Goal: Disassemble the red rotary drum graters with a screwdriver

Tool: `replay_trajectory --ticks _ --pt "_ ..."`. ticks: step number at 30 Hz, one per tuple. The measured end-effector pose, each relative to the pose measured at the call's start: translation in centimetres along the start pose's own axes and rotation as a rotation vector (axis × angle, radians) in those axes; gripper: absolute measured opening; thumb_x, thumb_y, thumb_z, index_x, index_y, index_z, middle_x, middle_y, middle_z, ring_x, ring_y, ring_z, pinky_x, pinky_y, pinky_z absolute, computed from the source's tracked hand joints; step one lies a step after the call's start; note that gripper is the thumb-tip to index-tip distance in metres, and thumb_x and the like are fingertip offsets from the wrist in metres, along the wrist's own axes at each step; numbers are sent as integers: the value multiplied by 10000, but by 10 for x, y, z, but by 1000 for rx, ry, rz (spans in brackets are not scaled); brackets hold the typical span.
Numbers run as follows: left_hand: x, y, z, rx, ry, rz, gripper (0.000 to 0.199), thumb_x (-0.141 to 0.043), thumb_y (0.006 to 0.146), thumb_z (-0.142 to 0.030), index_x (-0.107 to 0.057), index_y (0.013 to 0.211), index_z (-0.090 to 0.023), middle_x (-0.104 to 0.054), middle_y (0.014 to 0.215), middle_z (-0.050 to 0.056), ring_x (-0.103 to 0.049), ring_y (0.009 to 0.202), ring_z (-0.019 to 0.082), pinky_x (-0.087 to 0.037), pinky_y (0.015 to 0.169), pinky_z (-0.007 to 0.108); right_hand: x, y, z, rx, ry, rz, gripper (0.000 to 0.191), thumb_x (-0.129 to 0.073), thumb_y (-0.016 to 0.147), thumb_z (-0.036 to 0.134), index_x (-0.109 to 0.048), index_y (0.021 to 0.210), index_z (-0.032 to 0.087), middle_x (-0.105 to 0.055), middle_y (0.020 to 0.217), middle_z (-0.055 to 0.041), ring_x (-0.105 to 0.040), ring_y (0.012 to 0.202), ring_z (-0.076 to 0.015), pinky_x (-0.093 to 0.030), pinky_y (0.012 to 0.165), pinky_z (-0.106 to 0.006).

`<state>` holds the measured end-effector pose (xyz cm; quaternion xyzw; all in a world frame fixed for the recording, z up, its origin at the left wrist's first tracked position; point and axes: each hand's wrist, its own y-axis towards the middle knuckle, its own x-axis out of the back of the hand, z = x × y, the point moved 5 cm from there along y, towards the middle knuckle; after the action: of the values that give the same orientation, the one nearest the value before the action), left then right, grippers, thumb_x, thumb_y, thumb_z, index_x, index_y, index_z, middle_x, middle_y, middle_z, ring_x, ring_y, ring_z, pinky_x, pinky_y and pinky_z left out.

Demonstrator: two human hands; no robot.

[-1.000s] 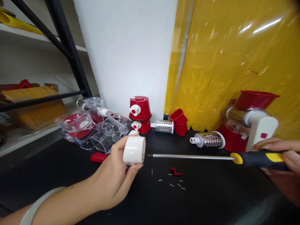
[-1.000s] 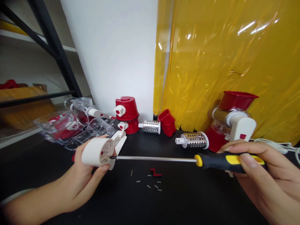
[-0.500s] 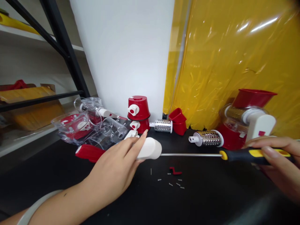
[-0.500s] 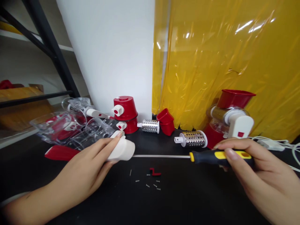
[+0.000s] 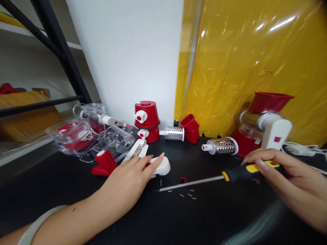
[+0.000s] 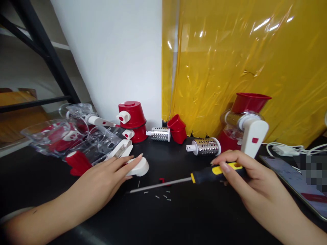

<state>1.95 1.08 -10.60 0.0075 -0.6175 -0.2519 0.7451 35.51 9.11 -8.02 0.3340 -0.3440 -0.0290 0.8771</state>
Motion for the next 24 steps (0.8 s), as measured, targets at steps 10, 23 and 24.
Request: replay_trajectory --ticks 10,23,24 --pt "2 2 5 72 18 -19 522 -435 986 -307 -364 1500 -254 -659 1241 122 -668 1020 289 -566 819 427 2 0 16 67 -45 -53 218 -570 870 510 -673 910 322 -709 832 2 -661 684 -208 -523 583 -283" --pt "2 3 7 84 34 10 502 -375 995 -284 -370 1492 -212 -659 1216 134 -670 1018 301 -591 780 445 -4 1 19 133 -67 -13 220 -556 895 487 -667 908 296 -708 818 19 -660 673 -171 -513 609 -246" --pt "3 3 7 89 25 5 495 -358 998 -288 -375 1486 -207 -664 1202 133 -675 1004 297 -592 772 441 -4 0 19 131 -69 -16 228 -553 895 493 -666 906 296 -711 821 18 -663 681 -173 -512 606 -245"
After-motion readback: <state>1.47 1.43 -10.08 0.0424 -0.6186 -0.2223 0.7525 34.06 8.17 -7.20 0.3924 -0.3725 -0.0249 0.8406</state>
